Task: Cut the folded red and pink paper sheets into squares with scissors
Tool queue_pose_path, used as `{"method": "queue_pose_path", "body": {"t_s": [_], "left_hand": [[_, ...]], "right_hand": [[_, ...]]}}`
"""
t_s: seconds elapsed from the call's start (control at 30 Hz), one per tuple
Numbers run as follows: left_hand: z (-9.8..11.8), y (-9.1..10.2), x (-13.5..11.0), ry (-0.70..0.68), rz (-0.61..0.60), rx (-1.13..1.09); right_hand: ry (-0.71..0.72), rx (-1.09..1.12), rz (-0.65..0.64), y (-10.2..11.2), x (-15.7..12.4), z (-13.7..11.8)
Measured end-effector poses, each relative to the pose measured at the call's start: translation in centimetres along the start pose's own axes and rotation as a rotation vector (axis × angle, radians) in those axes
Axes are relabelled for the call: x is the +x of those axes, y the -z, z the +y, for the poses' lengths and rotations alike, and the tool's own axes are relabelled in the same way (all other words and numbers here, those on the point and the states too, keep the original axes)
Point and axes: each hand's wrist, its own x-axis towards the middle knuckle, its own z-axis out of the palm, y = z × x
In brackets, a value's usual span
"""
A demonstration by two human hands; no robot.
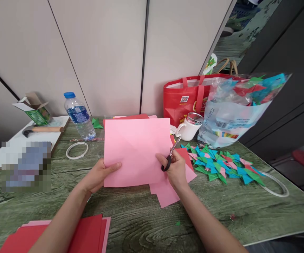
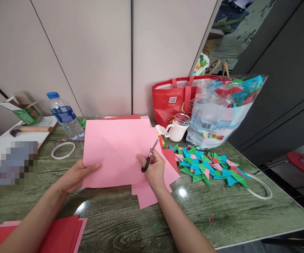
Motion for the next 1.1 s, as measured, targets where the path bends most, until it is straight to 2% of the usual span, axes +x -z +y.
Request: {"method": "queue_pose_path", "body": {"t_s": [0.23,0.43,0.63,0.97,1.1], "left_hand": [[-0.3,-0.3,0.3,-0.022,0.016,0.054],[-0.5,-0.5,0.4,-0.047,0.020,0.086],[-0.3,-0.6,0.4,-0.010,0.038,0.103],[0.2,-0.7,0.2,-0.077,0.120,0.045],[0.4,-0.8,0.0,-0.096,0.099,0.024]], "right_hand": [[0.063,-0.078,0.021,0.0,0.1,0.9],[0.096,-0.060,0.064,0.1,0.5,1.4],[0.059,0.015,0.043,0.4,0.9,1.5],[-0.072,0.106,-0.062,0.4,1.1,0.3],[-0.093,0.167,-0.067,0.4,1.5,0.4]]}}
